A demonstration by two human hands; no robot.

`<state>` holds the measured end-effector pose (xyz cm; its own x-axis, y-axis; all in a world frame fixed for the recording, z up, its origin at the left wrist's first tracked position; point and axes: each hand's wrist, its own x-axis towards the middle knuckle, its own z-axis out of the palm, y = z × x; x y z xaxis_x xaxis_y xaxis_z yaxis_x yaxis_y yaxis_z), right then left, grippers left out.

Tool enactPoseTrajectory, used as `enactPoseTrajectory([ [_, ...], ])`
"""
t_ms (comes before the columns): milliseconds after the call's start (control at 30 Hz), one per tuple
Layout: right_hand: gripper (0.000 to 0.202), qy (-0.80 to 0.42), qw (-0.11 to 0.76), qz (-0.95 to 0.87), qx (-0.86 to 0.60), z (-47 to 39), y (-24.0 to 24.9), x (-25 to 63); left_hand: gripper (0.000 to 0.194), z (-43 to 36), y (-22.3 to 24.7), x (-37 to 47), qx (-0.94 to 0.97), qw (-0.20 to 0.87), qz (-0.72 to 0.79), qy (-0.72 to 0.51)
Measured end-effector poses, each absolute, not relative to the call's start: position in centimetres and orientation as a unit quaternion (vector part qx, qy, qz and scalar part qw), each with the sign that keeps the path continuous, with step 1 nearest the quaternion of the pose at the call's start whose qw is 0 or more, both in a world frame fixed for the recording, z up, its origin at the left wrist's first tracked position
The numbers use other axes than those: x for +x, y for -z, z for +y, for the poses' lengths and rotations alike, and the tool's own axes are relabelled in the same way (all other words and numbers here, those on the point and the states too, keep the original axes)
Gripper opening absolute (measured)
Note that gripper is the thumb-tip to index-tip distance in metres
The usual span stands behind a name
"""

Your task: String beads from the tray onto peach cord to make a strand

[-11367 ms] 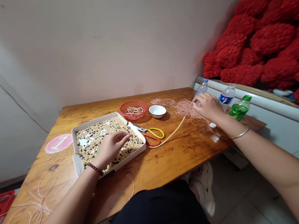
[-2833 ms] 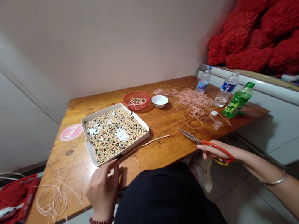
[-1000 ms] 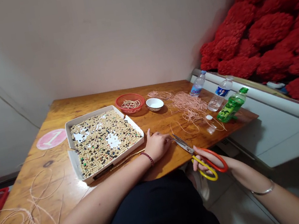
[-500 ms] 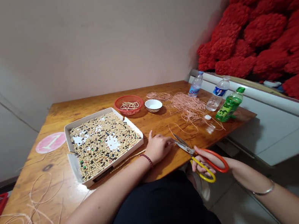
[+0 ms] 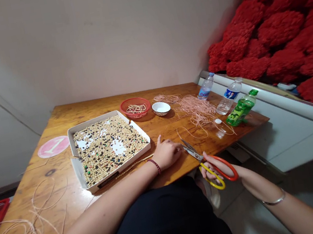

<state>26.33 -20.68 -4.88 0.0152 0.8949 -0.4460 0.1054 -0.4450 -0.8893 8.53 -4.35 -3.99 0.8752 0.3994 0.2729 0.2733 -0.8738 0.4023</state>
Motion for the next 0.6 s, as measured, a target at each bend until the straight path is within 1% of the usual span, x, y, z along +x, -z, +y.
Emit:
enactPoseTrajectory([
  [300, 0.073, -0.561, 0.341, -0.41, -0.633, -20.9, 5.2, 26.2, 0.017, -4.4, 4.1, 8.5, 0.953, 0.171, 0.173, -0.18],
  [600, 0.071, -0.543, 0.391, -0.371, -0.643, -20.7, 3.9, 25.8, 0.019, -4.3, 4.1, 8.2, 0.954, 0.162, 0.165, -0.19],
])
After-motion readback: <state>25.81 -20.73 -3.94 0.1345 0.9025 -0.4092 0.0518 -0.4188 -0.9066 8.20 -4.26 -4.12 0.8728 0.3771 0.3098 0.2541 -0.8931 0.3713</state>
